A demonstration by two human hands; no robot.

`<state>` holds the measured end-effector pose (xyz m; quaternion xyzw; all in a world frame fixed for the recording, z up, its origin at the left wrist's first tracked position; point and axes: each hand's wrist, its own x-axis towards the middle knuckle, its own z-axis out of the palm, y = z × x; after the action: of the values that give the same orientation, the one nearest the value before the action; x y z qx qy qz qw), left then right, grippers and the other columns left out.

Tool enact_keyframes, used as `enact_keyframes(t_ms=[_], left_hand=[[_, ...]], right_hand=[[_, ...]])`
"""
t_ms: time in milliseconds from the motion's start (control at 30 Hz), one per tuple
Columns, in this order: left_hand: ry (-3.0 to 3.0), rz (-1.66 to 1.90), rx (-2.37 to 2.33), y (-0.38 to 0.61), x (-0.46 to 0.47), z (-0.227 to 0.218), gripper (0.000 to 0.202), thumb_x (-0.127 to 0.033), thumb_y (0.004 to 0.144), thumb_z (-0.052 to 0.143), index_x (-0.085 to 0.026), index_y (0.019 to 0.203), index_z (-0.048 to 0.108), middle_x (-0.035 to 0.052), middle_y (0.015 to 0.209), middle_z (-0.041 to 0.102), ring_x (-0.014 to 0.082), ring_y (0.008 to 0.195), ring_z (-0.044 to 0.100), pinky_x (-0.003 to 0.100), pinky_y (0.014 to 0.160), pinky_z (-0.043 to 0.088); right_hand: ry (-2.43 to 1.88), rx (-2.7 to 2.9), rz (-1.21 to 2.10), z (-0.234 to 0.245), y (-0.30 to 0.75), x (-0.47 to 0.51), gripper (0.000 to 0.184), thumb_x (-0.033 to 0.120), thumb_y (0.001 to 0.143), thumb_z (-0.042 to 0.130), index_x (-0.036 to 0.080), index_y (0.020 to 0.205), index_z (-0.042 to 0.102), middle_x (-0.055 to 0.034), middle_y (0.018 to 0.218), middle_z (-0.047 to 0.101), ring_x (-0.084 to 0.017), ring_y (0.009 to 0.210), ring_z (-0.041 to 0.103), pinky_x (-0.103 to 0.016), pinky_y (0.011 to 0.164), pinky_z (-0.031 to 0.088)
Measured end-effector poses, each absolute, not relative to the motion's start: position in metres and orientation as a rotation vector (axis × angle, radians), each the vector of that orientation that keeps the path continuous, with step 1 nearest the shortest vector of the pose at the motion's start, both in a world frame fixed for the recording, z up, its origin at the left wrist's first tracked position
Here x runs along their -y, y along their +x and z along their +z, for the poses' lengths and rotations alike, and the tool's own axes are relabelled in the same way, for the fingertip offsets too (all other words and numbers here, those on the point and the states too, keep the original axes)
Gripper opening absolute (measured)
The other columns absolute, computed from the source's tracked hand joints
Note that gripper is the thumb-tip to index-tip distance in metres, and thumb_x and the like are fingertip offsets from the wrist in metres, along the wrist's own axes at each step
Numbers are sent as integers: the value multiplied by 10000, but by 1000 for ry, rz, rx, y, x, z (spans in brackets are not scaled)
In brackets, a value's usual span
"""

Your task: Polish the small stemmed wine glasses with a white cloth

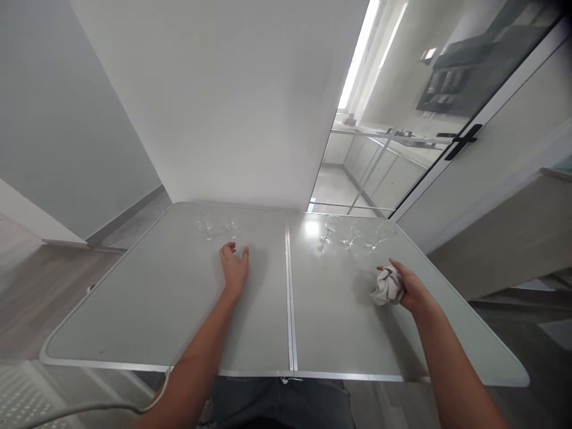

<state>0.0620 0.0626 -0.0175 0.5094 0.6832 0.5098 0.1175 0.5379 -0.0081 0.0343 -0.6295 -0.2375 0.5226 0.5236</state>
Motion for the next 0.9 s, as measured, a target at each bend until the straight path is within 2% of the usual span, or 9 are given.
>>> enact_keyframes(t_ms=[100,167,233,333,467,600,700,767,900], left_hand=[[1400,1319,-2049,58,-80,-15,735,-319,752,786,-66,1344,433,258,1340,515,367,1304,507,510,1102,409],[1392,1329,-2048,59,-93,-11,859,-335,729,814,-43,1402,367,302,1422,456,396,1396,426,510,1152,363],[1341,1402,-2062,59,-107,-9,927,-363,735,818,-41,1439,308,323,1471,410,398,1439,380,505,1169,346],[1258,1520,-2035,58,-128,-9,919,-366,769,801,-55,1451,269,335,1470,416,379,1425,416,494,1155,361],[1269,1692,-1919,53,-149,-10,670,-349,899,665,-106,1413,311,266,1331,568,294,1256,588,449,1072,435],[1332,1729,-1842,58,-146,-1,480,-368,968,555,-143,1360,393,118,1031,688,201,947,680,358,917,508],[1644,1634,-1662,76,-121,5,506,-444,909,647,-222,1331,477,35,938,691,151,782,660,284,796,515],[1916,1478,-1572,90,-99,4,547,-491,838,728,-255,1297,546,19,924,705,147,751,654,268,754,502],[2238,1250,-1577,104,-69,-7,579,-566,768,773,-268,1251,658,30,882,745,168,722,672,254,642,454]], right_hand=[[-1306,448,1621,31,507,48,405,482,796,693,130,987,755,-103,797,733,-226,649,683,-334,632,570],[-1196,429,1695,27,483,66,344,406,771,730,151,1000,757,-94,875,745,-223,715,693,-319,677,572],[-1143,441,1674,21,460,77,264,315,735,780,166,953,759,-66,890,744,-199,734,681,-290,696,562],[-1137,478,1655,9,429,84,259,326,740,824,169,933,754,-43,883,730,-171,731,648,-262,680,538],[-1108,499,1629,-3,402,86,272,376,721,859,208,874,709,15,805,676,-126,654,577,-222,587,484],[-1125,527,1540,-4,393,73,328,384,701,867,242,875,628,26,873,665,-148,728,602,-249,624,511],[-1187,550,1310,4,380,41,389,371,653,862,236,865,565,22,867,641,-172,774,614,-289,668,534],[-1246,584,1027,11,364,14,391,363,651,823,234,878,532,39,818,589,-158,749,586,-280,665,520],[-1330,1028,502,21,327,-26,234,357,780,682,218,858,511,47,766,498,-121,669,463,-242,643,421]])
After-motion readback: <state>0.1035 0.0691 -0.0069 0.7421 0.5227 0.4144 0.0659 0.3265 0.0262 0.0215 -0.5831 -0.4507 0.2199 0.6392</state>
